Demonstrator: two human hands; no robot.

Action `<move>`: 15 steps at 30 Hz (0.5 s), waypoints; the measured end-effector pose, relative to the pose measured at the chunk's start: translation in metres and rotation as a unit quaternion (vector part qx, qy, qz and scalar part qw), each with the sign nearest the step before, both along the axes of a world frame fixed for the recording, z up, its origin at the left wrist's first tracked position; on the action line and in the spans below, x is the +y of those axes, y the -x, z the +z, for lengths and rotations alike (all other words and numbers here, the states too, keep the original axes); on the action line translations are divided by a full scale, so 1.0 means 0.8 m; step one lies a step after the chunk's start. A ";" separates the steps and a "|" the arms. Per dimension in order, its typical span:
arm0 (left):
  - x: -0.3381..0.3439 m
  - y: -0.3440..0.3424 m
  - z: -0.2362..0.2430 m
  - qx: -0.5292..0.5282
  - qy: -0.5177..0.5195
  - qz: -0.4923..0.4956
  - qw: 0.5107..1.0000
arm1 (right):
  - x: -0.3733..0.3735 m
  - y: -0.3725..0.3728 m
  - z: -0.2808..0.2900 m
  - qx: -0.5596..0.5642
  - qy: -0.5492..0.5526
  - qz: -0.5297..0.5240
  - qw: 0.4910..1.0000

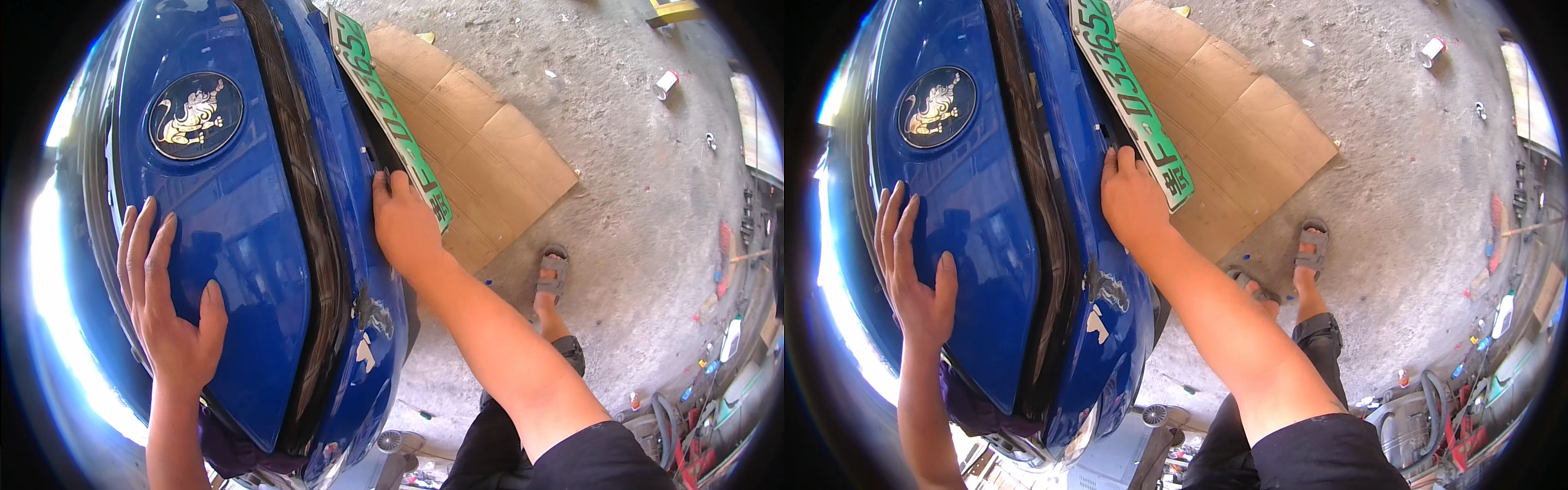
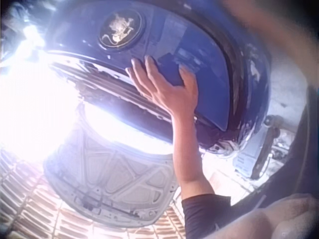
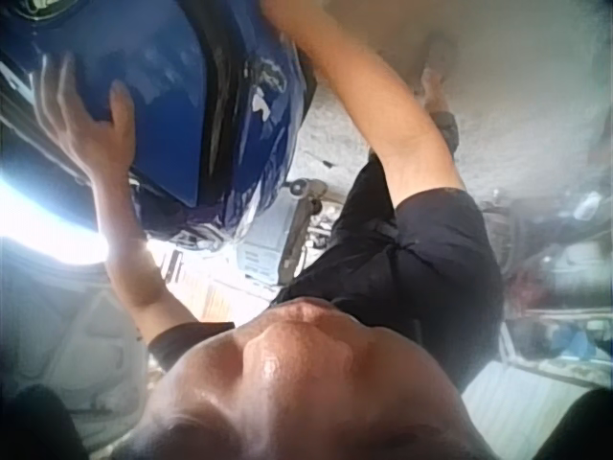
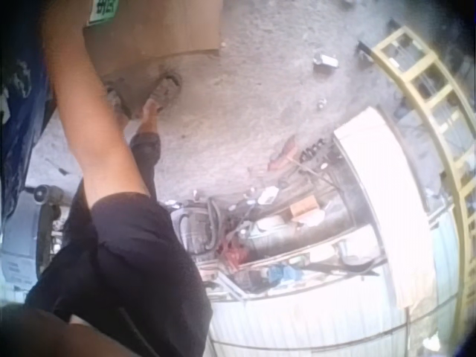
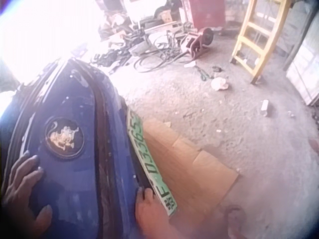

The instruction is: The person sands the blue surface of a vehicle with a blue sanding block.

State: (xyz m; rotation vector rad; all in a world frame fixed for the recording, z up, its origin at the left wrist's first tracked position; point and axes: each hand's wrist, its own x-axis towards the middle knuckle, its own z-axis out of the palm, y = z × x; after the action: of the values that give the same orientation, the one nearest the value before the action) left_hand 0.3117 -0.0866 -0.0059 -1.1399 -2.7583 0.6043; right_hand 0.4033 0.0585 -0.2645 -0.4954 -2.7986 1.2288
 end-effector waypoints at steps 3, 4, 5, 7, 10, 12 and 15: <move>-0.002 0.000 0.002 -0.005 -0.005 0.008 1.000 | -0.004 -0.002 -0.002 0.013 -0.005 0.005 1.000; -0.003 -0.002 0.003 -0.009 -0.008 0.014 1.000 | -0.008 -0.009 0.002 0.006 0.000 0.003 1.000; -0.002 -0.002 0.003 -0.010 -0.011 0.009 1.000 | -0.010 -0.013 0.005 0.000 0.005 0.001 1.000; 0.000 0.000 0.002 -0.011 -0.014 -0.004 1.000 | -0.001 -0.002 0.006 0.000 0.006 -0.001 1.000; -0.002 0.000 0.001 0.001 -0.005 0.000 1.000 | 0.001 0.002 0.002 0.007 -0.018 0.008 1.000; -0.003 -0.002 0.002 -0.006 -0.002 0.005 1.000 | -0.006 -0.010 -0.003 0.013 -0.043 0.013 0.999; -0.003 -0.002 0.004 -0.009 -0.005 0.003 1.000 | -0.013 -0.024 -0.002 0.025 -0.076 0.022 0.997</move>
State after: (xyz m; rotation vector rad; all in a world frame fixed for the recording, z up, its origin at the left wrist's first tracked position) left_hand 0.3130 -0.0888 -0.0028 -1.1398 -2.7784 0.5829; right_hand 0.4223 0.0480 -0.2657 -0.3896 -2.8462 1.0108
